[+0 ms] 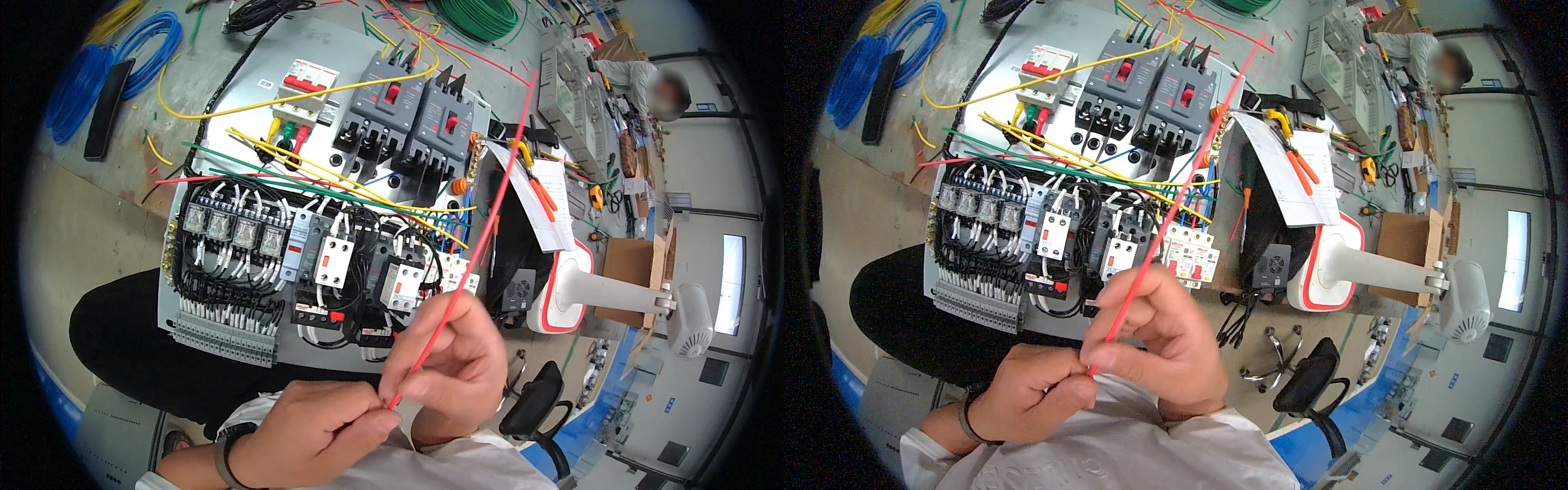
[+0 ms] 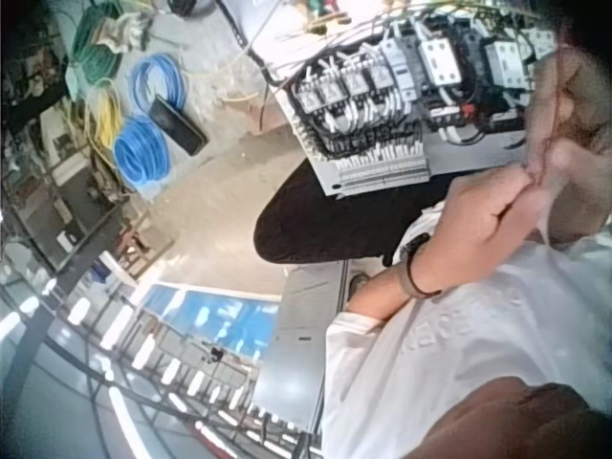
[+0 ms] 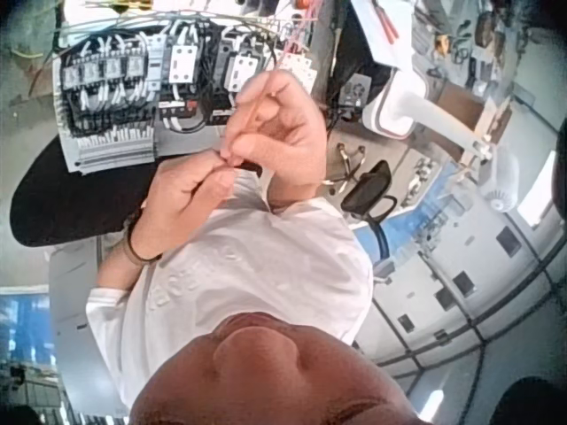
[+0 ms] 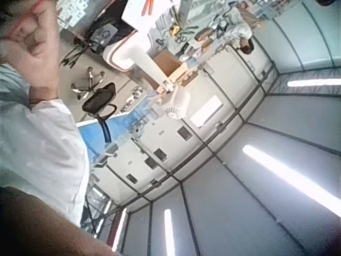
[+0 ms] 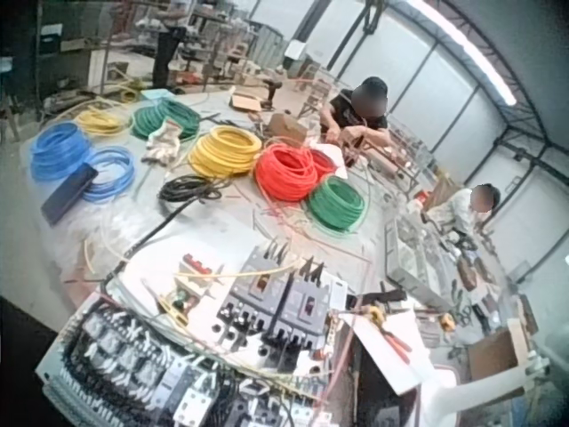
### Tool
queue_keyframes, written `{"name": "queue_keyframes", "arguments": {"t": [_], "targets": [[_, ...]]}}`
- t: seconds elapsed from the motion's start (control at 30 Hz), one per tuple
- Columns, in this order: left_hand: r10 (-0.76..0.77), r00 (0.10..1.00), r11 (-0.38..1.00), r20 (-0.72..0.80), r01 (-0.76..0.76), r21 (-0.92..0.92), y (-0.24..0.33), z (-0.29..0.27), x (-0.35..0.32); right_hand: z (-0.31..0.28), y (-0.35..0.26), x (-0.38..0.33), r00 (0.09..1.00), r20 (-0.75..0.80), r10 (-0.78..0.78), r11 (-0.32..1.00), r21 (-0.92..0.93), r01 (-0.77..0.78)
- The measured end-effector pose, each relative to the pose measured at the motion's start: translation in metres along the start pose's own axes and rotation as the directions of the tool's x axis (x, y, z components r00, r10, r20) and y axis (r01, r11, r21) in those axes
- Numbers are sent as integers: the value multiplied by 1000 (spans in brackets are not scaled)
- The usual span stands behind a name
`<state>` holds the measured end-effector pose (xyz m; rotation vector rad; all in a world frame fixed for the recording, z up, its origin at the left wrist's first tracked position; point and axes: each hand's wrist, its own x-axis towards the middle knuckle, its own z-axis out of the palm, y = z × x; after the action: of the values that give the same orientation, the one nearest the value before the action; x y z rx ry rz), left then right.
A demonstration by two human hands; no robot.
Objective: The person assembles an electrical control panel by stripping and connecting colored wires to circuit breakers and terminal blocks. They use wire strippers and pliers to prepare and secure the connections on a metal panel.
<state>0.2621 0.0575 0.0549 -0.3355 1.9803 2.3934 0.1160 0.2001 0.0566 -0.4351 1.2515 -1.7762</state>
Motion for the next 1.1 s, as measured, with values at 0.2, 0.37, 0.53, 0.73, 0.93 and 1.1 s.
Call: {"name": "queue_keyframes", "arguments": {"t": [0.2,0.37,0.53,0.73,0.93,1.1], "targets": [[241,969,944,-55,-221,244,-12,0,4,9,-3,-4,993,-64,94,994,-56,-98],[283,955,907,-94,-234,349,-12,8,3,1,-1,-8,996,24,90,996,2,-90],[253,967,904,-31,-225,364,-1,11,2,-8,-3,-2,1000,-10,-17,999,34,17],[187,982,951,21,-186,248,-2,16,-6,-29,-5,13,993,-23,-119,992,33,119],[122,989,973,78,-135,189,1,19,-15,-57,-10,31,974,7,-225,974,-3,225],[100,993,981,57,-108,163,6,21,-18,-73,-19,45,969,-13,-247,969,15,247]]}}
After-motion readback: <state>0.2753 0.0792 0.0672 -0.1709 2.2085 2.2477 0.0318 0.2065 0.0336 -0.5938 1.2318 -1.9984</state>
